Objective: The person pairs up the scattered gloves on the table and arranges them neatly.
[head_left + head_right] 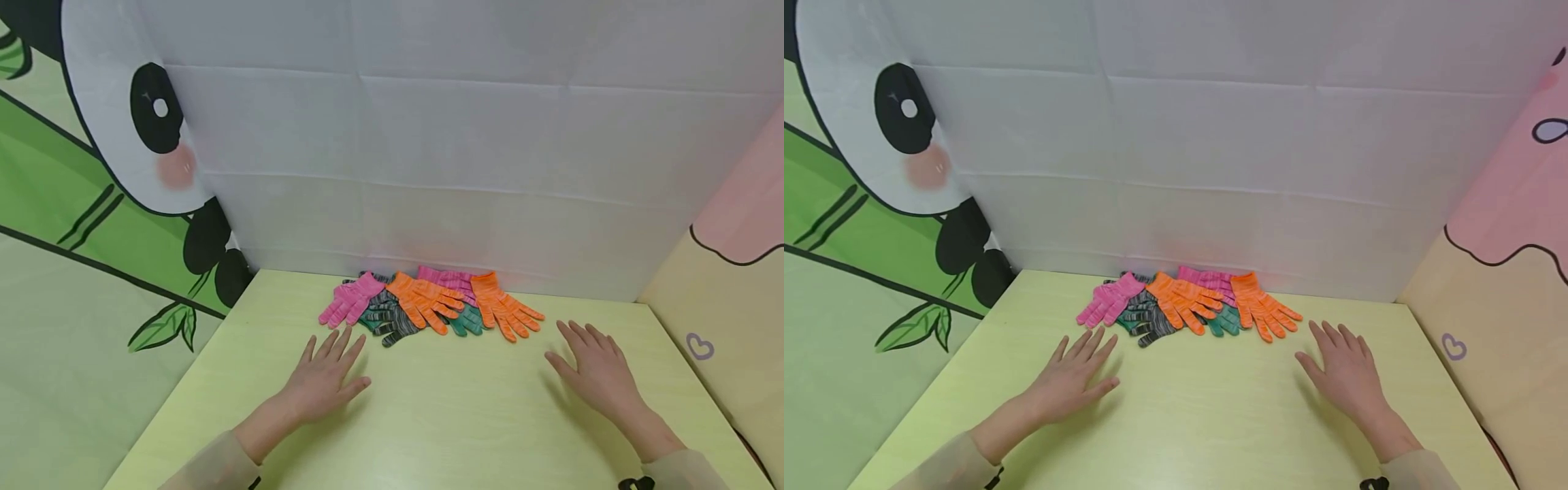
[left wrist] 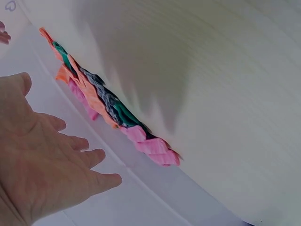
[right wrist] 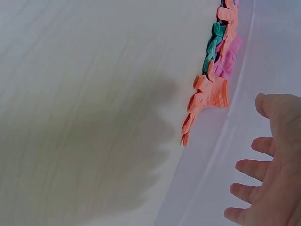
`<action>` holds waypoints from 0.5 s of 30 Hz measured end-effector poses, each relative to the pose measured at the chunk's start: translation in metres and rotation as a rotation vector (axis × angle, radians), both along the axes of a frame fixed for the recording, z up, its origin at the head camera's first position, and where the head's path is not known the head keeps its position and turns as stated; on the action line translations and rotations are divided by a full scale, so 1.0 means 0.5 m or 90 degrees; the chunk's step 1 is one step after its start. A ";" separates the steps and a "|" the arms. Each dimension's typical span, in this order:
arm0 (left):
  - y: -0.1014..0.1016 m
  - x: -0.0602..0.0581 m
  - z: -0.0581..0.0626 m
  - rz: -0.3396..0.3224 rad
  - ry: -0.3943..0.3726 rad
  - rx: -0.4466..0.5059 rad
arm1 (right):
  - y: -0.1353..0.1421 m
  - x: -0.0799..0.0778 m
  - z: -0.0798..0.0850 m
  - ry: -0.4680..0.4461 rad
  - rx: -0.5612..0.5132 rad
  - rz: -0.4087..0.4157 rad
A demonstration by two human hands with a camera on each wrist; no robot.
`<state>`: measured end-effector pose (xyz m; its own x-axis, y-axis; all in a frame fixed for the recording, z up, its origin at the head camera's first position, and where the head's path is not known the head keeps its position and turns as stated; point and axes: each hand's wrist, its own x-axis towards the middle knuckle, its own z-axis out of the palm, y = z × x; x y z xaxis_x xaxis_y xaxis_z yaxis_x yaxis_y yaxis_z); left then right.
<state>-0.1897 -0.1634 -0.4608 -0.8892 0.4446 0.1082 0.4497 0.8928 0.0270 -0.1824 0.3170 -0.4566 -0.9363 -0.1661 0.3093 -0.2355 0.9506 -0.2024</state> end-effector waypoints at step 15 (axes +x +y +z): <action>0.084 0.015 0.003 -0.089 -0.021 -0.002 | -0.030 -0.068 0.009 -0.022 0.002 0.016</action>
